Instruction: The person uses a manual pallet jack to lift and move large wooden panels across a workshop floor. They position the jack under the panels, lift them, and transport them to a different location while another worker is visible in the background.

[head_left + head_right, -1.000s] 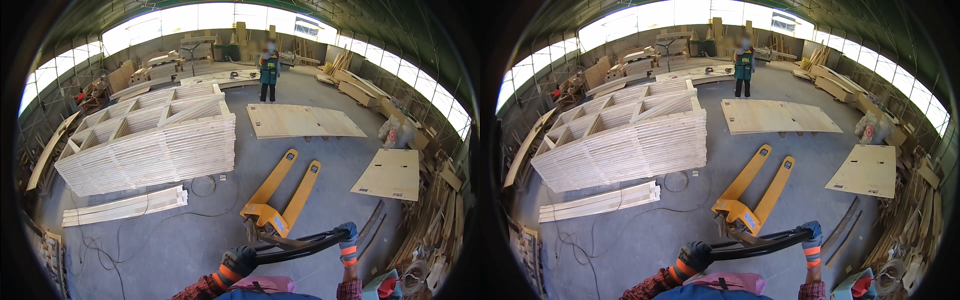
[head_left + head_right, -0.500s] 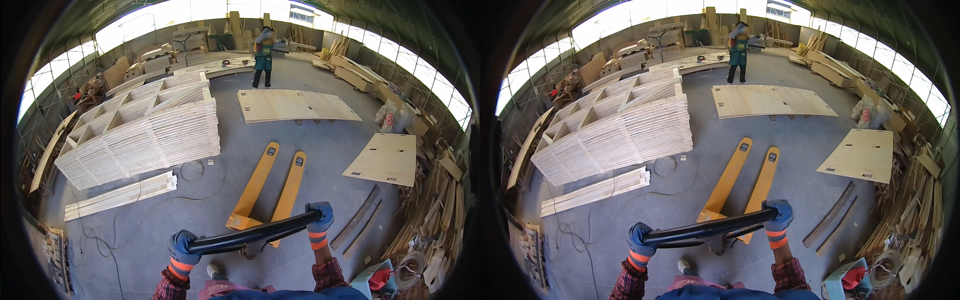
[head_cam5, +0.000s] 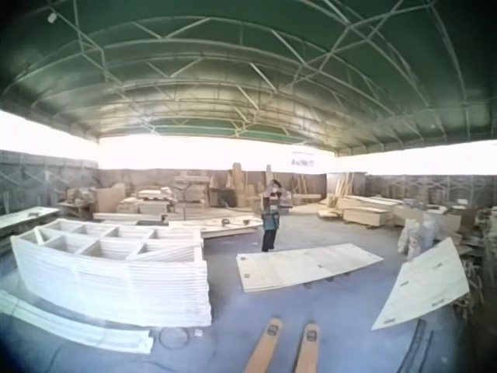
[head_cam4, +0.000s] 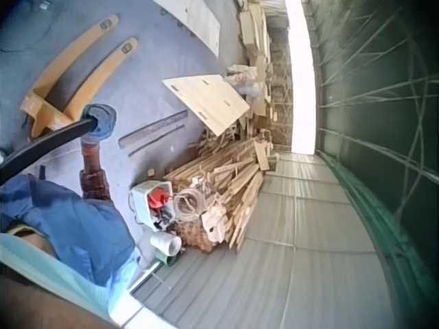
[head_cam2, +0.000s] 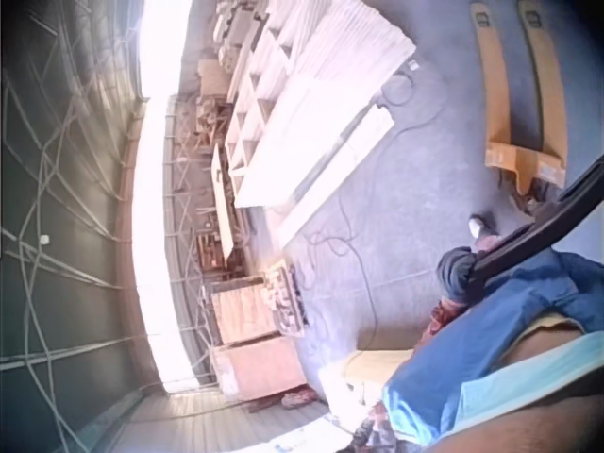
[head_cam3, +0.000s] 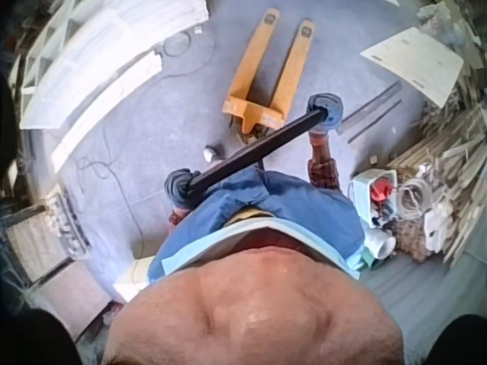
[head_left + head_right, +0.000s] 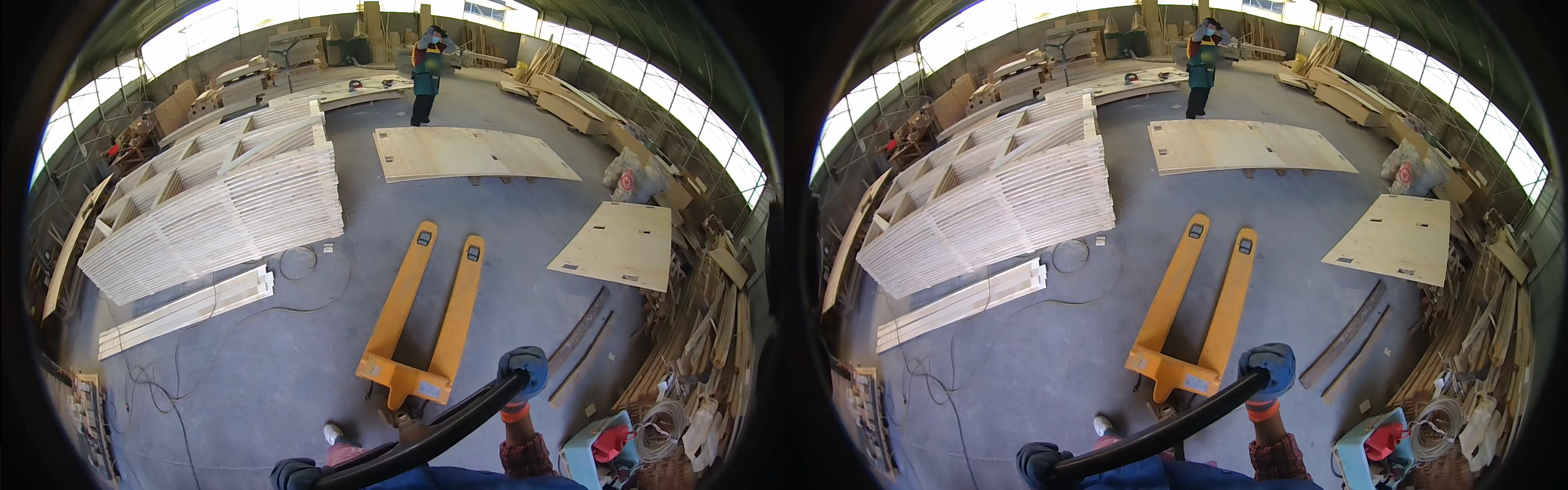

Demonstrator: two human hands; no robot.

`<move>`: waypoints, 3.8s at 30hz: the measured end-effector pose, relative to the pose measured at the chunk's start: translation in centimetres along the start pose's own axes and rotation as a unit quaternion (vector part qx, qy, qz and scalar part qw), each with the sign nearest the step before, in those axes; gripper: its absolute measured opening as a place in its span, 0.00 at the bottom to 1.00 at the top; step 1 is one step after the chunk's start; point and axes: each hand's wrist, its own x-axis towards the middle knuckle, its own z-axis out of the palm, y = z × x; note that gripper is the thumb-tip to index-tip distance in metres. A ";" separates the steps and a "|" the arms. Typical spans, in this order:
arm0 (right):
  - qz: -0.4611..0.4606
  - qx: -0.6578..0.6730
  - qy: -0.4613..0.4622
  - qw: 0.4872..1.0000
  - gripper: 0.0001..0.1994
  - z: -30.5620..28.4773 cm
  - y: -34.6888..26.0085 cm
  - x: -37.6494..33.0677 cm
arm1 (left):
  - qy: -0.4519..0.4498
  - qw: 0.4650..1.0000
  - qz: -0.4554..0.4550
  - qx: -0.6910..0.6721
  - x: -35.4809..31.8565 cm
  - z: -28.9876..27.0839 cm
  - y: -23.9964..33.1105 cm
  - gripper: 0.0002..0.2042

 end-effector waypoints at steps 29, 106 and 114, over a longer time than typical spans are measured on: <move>-0.042 -0.140 0.007 0.989 0.08 43.4 7.9 8.9 | 0.152 0.985 0.019 0.078 28.4 -8.6 -33.9 0.11; 0.277 -0.345 0.301 0.845 0.24 -15.9 79.8 44.7 | -0.238 0.926 0.269 -0.117 103.9 97.9 0.8 0.17; 0.267 -0.137 0.239 0.924 0.09 -31.2 100.9 55.4 | -0.210 0.883 0.329 -0.262 100.0 101.9 7.6 0.15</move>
